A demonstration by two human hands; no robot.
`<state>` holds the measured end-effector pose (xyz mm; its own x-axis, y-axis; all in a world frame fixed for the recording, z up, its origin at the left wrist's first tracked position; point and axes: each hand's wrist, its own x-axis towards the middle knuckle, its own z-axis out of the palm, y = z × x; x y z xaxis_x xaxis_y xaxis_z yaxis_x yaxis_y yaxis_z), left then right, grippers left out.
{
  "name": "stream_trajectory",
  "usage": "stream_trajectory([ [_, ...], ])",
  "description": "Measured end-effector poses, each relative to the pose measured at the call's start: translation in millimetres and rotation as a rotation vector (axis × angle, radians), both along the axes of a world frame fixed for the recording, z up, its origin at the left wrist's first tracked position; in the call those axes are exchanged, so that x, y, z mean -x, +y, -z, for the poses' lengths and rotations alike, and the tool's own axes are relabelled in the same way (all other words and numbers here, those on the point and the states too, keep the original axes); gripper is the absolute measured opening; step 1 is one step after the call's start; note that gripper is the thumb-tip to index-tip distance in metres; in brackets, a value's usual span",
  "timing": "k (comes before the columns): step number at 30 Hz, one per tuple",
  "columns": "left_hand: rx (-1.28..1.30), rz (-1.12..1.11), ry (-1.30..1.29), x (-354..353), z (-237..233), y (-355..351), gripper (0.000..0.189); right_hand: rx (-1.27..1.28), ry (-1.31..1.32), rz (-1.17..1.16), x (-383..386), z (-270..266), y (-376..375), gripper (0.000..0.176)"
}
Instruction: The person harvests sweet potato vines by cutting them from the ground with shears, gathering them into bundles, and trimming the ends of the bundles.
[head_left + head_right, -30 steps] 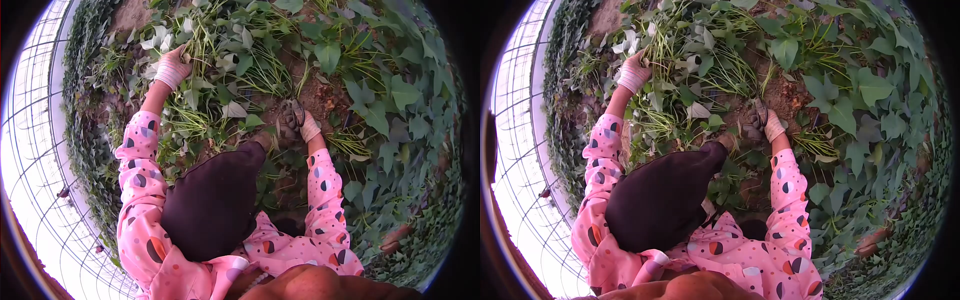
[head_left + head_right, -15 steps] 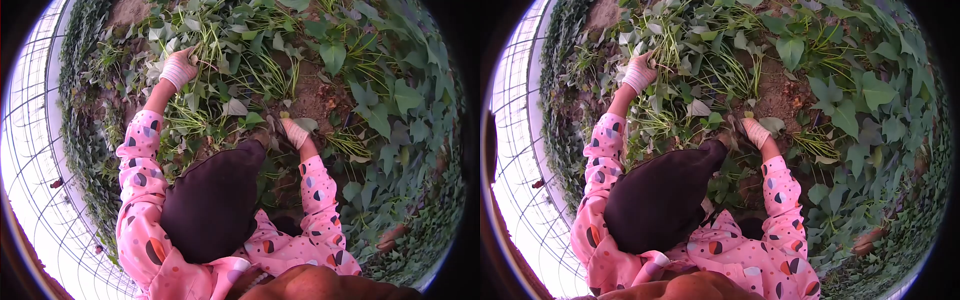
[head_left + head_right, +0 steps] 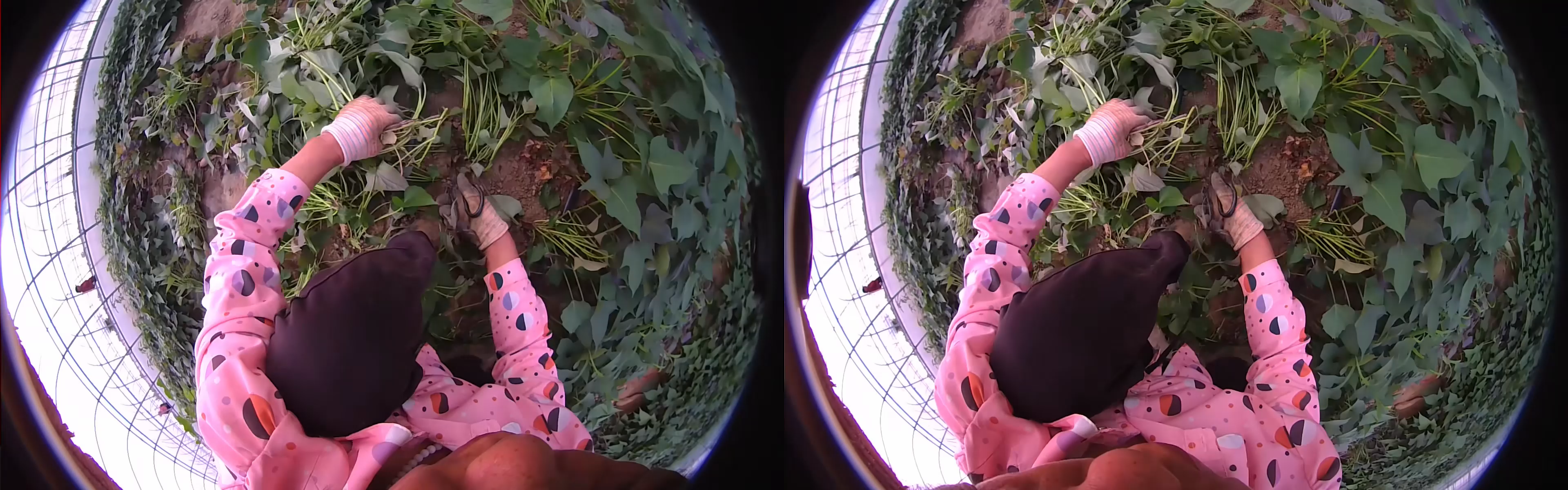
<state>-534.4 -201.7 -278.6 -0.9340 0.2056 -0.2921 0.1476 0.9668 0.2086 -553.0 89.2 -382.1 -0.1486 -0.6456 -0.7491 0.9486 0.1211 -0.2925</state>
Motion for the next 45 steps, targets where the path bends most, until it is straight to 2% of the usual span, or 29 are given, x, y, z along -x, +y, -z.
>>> stream_trajectory([
  [3,0.003,0.004,-0.201,21.7,35.8,27.9,0.042,-0.036,-0.137,-0.034,-2.6,18.4,-8.3,0.053],
  [5,0.039,0.142,-0.170,26.6,60.7,40.7,0.042,-0.052,-0.045,0.079,-1.8,22.4,-17.6,0.048],
  [7,0.045,0.164,-0.151,29.4,70.0,50.6,0.041,0.004,-0.211,0.116,-5.5,50.7,-19.1,0.047],
  [9,0.108,0.190,-0.110,32.8,82.3,55.3,0.038,-0.138,0.329,-0.147,-5.9,54.6,-21.8,0.041],
  [10,0.165,0.160,-0.135,34.3,85.1,60.3,0.035,-0.173,0.026,-0.070,0.1,55.4,-22.1,0.039],
  [11,0.221,0.128,-0.158,33.9,87.6,63.8,0.032,-0.176,0.030,-0.072,-4.2,55.1,-23.1,0.039],
  [12,0.222,0.125,-0.112,32.3,89.1,65.5,0.026,-0.185,0.392,-0.038,-14.3,53.5,-25.8,0.039],
  [13,0.222,0.123,-0.104,30.9,90.3,66.1,0.026,-0.189,0.754,-0.003,-21.6,51.5,-25.5,0.055],
  [14,0.246,0.091,-0.111,28.0,86.8,66.7,0.024,-0.145,1.270,0.019,-27.9,60.8,-17.9,0.054],
  [15,0.269,0.061,-0.120,23.5,84.1,66.9,0.022,-0.145,1.276,0.021,-26.3,56.3,-12.6,0.054],
  [17,0.270,0.010,-0.106,17.0,64.3,63.6,0.022,-0.179,0.458,-0.119,-22.7,42.6,-2.1,0.046],
  [18,0.202,-0.074,-0.039,14.5,46.3,60.8,0.024,-0.168,0.837,-0.198,-32.0,62.8,10.6,0.041],
  [21,0.086,-0.261,0.110,-0.9,10.1,44.4,0.035,-0.151,0.963,-0.030,-49.1,24.6,44.0,0.042],
  [23,-0.125,-0.325,0.442,-12.2,4.4,27.8,0.026,-0.304,0.660,0.114,-46.0,-18.1,63.6,0.043],
  [24,-0.296,-0.552,0.566,-17.2,4.7,30.0,0.026,-0.439,0.683,0.058,-42.5,-35.1,76.0,0.047],
  [25,-0.489,-0.603,0.618,-21.4,5.8,19.9,0.034,-0.421,0.517,0.120,-37.8,-49.2,89.9,0.048],
  [27,-0.723,-0.719,0.396,-31.9,-16.6,5.8,0.041,-0.436,0.568,0.229,-28.1,-96.6,99.6,0.045],
  [28,-1.005,-0.720,0.524,-38.2,-30.6,5.9,0.042,-0.492,0.548,0.333,-19.4,-98.0,100.4,0.044],
  [29,-0.977,-0.739,0.564,-46.8,-41.6,-5.0,0.033,-0.448,0.599,0.375,-10.3,-121.2,98.0,0.043],
  [31,-1.850,-0.781,0.674,-74.3,-89.0,-31.4,0.027,-0.341,0.685,0.550,6.0,-148.3,95.0,0.044],
  [33,-1.045,-0.839,0.921,-127.7,-181.9,-43.5,0.026,-0.358,0.842,0.554,0.1,-199.0,86.0,0.045],
  [35,-1.488,-0.484,1.053,-188.9,-239.1,-71.6,0.034,-0.181,0.850,0.553,-5.0,-231.4,82.2,0.046],
  [37,-0.581,-0.871,1.089,-253.7,-329.7,-45.2,0.028,-0.217,0.873,0.509,-27.5,-266.2,67.3,0.043],
  [39,-1.239,-0.860,1.023,-320.6,-342.3,-64.9,0.027,-0.169,0.900,0.466,-50.3,-280.3,50.7,0.043],
  [41,-0.142,-0.971,0.863,-400.3,-317.0,-84.3,0.033,-0.138,0.925,0.440,-70.0,-286.3,40.2,0.043],
  [42,-0.148,-0.887,0.905,-404.9,-331.1,-47.8,0.028,-0.119,0.943,0.430,-79.8,-289.8,33.2,0.043],
  [43,0.052,-1.146,0.732,-437.8,-298.9,-62.8,0.030,-0.105,0.957,0.424,-90.6,-293.9,26.9,0.043],
  [44,-0.026,-1.244,0.565,-466.6,-260.4,-72.5,0.031,-0.097,0.977,0.422,-102.4,-295.5,20.4,0.043],
  [45,0.329,-1.235,0.181,-445.8,-295.3,-15.9,0.032,-0.084,0.988,0.412,-111.7,-296.1,14.9,0.044],
])
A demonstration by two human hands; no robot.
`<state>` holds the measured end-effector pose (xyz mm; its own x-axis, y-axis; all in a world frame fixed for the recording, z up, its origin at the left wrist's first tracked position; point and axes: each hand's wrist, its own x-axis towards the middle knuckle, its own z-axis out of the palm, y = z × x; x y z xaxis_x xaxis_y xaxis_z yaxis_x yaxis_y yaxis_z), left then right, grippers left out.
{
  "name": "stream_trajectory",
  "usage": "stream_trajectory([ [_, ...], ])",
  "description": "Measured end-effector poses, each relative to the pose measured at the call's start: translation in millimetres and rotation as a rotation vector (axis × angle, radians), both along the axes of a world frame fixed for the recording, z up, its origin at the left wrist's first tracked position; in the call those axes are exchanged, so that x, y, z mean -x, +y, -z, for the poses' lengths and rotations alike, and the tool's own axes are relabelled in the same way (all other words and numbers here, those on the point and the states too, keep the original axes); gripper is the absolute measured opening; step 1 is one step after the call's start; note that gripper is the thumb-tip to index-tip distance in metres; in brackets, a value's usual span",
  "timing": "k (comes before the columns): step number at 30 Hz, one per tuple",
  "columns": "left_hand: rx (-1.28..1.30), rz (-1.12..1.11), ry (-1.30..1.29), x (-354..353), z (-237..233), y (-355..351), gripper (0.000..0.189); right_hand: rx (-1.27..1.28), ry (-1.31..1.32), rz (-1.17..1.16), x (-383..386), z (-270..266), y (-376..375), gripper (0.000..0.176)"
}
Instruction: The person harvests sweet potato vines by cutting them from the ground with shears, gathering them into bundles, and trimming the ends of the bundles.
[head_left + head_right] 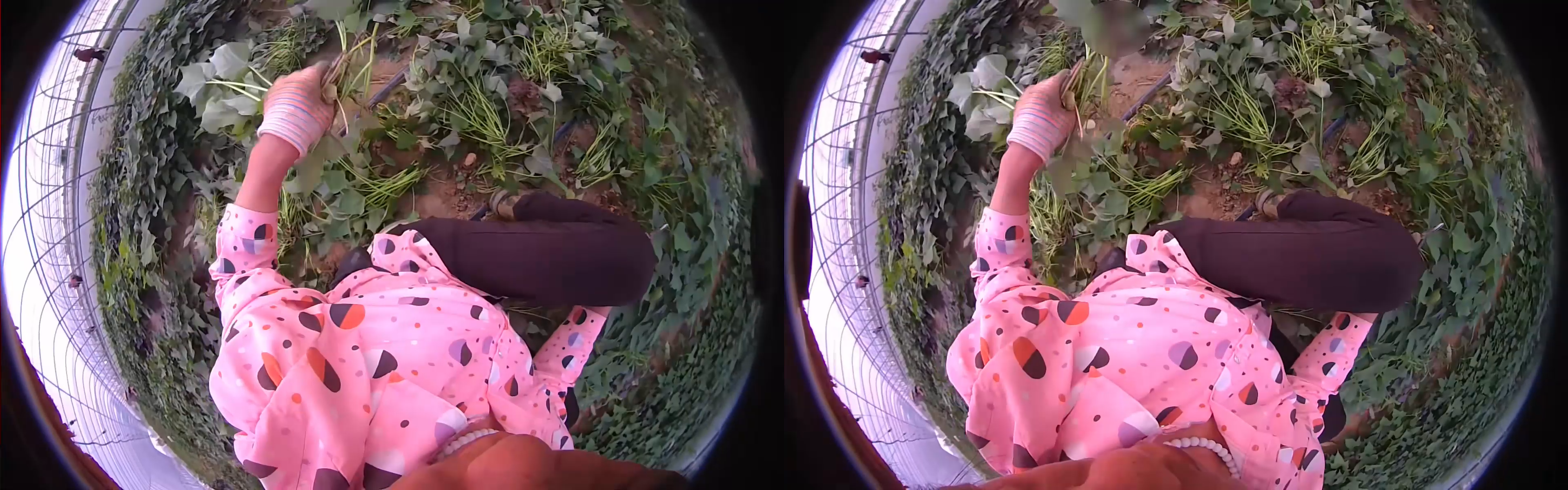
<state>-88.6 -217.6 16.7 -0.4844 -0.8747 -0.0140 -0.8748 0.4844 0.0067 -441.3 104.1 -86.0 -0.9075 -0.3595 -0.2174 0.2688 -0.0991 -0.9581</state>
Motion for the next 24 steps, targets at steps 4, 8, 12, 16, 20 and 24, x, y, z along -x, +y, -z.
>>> stream_trajectory([
  [4,-0.364,-0.133,-0.084,-12.8,147.1,41.0,0.027,0.005,0.063,0.018,-19.5,2.2,-2.4,0.044],
  [8,-0.525,-0.115,-0.131,-4.3,324.9,83.2,0.027,-0.023,0.161,0.115,-24.3,-2.9,24.1,0.044],
  [12,-0.814,-0.223,-0.223,15.0,350.0,76.5,0.049,-0.062,0.252,0.210,-7.8,-21.2,74.6,0.045],
  [16,-1.042,-0.141,0.088,-18.4,400.2,43.4,0.063,-0.286,0.076,0.158,8.9,-52.0,142.3,0.051],
  [20,-0.751,0.248,-0.573,29.4,232.8,49.3,0.076,-0.313,0.090,0.183,6.3,-88.8,168.3,0.046],
  [24,-0.472,0.429,-0.132,110.0,128.9,55.3,0.060,-0.132,0.040,0.210,16.3,-77.1,174.7,0.046],
])
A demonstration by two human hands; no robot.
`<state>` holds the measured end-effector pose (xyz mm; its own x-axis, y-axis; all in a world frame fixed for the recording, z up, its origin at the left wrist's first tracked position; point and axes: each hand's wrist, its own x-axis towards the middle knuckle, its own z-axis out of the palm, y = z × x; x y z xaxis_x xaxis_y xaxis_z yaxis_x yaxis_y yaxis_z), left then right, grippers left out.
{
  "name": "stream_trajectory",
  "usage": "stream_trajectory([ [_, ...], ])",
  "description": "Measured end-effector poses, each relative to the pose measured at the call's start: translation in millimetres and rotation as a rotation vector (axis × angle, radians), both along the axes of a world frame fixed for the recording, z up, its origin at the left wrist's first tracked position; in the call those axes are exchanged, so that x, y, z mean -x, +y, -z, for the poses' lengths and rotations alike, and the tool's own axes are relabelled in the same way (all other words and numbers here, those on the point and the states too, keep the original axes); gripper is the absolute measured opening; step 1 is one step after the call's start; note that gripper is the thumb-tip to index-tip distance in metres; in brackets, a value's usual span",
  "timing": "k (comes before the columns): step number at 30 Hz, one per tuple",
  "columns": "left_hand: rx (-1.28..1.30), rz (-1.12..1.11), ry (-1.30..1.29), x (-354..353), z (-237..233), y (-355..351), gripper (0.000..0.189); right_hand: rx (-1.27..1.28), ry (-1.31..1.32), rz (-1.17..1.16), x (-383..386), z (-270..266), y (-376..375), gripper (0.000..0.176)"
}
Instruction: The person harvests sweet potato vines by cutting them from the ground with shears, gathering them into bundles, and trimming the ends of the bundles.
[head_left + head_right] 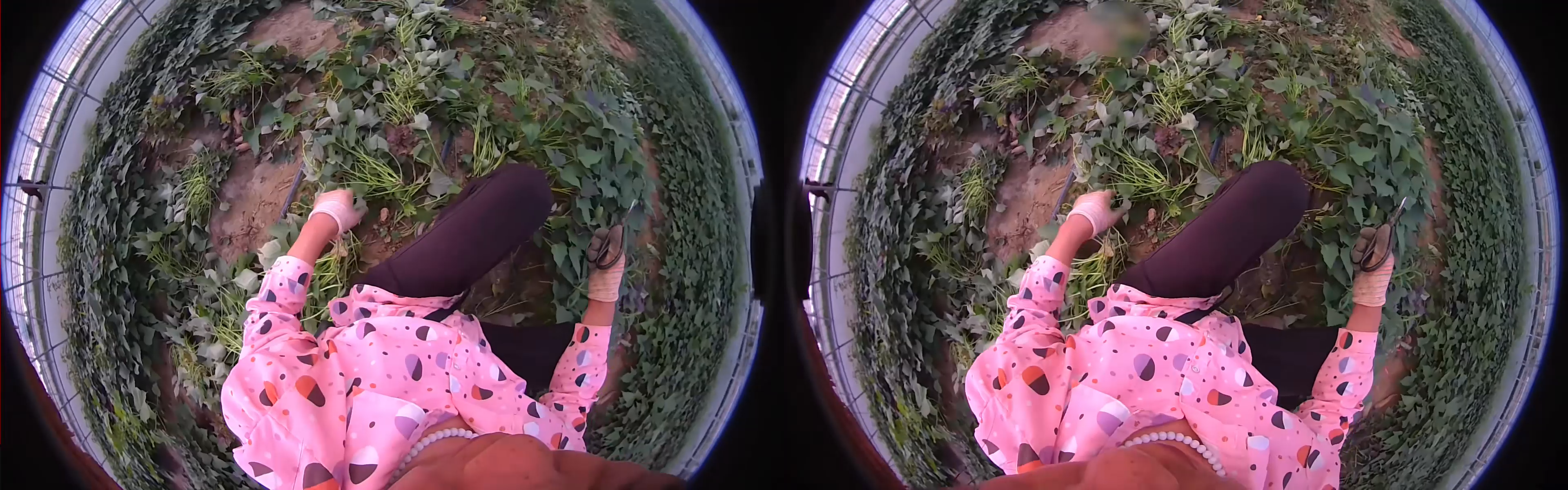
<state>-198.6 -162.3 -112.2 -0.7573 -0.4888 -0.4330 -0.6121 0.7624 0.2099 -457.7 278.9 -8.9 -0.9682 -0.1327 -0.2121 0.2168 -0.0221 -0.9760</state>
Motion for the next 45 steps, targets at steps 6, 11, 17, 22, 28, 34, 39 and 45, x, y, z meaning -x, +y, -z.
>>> stream_trajectory([
  [6,0.444,0.691,0.914,147.5,-256.5,182.6,0.044,0.381,-0.197,-0.057,44.0,55.8,11.2,0.048],
  [11,0.513,1.426,0.923,122.2,-353.9,335.7,0.054,0.368,-0.230,0.009,43.2,49.7,11.5,0.049],
  [17,0.493,1.610,0.900,112.2,-352.9,383.2,0.050,0.256,-0.170,0.072,30.9,38.3,5.9,0.061],
  [22,0.495,1.654,0.873,106.0,-356.3,394.5,0.048,0.326,-0.169,0.030,24.9,34.3,5.9,0.057],
  [28,0.521,1.692,0.833,97.3,-360.8,401.1,0.045,0.313,-0.181,0.082,24.2,35.7,8.0,0.061],
  [34,0.563,1.509,0.688,133.1,-367.5,357.9,0.043,0.300,-0.229,0.044,29.2,31.9,19.7,0.056],
  [39,0.525,1.148,0.575,211.8,-321.9,242.5,0.046,0.302,-0.231,0.172,37.6,43.3,32.3,0.058],
  [45,0.325,1.026,0.498,235.3,-277.5,175.5,0.050,0.246,-0.252,0.164,36.4,42.6,31.9,0.054],
])
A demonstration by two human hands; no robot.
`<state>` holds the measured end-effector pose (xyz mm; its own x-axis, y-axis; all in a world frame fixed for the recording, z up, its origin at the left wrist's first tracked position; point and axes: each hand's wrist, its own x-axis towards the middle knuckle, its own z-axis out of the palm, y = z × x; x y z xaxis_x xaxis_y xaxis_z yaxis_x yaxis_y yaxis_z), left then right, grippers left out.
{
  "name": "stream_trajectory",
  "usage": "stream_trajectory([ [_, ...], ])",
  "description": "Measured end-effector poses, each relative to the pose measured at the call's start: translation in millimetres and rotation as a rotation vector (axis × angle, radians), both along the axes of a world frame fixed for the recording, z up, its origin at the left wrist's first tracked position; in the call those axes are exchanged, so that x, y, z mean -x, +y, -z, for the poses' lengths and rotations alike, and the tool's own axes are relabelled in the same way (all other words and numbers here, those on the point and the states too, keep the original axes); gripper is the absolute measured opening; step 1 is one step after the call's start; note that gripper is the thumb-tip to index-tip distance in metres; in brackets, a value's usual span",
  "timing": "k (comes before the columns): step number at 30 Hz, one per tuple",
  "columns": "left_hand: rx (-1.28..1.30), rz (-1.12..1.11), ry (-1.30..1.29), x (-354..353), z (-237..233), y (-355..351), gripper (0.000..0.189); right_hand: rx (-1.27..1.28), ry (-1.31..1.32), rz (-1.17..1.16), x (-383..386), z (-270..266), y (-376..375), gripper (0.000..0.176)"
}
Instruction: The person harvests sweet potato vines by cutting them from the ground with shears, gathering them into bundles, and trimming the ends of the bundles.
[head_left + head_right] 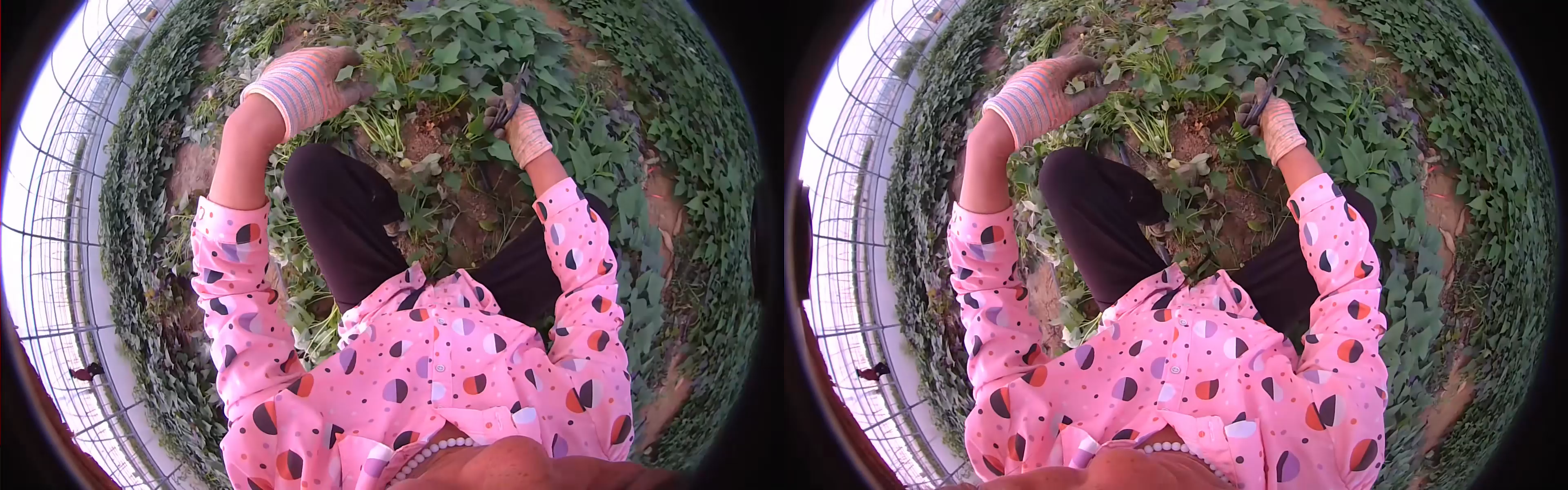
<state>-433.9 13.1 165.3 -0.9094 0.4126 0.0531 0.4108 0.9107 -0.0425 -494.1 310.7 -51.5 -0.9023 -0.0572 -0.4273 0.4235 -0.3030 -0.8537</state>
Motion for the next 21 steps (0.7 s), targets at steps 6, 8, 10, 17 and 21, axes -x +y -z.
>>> stream_trajectory([
  [6,-0.050,0.004,-0.230,57.0,55.5,-13.2,0.049,-0.013,0.039,-0.029,-3.2,-6.1,5.5,0.051],
  [8,0.023,0.025,-0.322,84.3,79.0,-11.6,0.048,-0.112,-0.002,-0.044,-7.7,-21.9,9.1,0.052],
  [10,0.078,0.051,-0.374,119.2,113.5,-14.5,0.045,-0.186,0.015,-0.098,-4.2,-13.9,18.5,0.052],
  [17,0.234,0.114,-0.900,200.7,322.9,-37.2,0.037,-0.379,-0.207,-0.245,-33.5,-9.6,31.1,0.043],
  [21,0.284,0.368,-0.691,195.2,409.9,-28.1,0.044,-0.428,-0.203,-0.376,-44.8,-20.8,22.8,0.044],
])
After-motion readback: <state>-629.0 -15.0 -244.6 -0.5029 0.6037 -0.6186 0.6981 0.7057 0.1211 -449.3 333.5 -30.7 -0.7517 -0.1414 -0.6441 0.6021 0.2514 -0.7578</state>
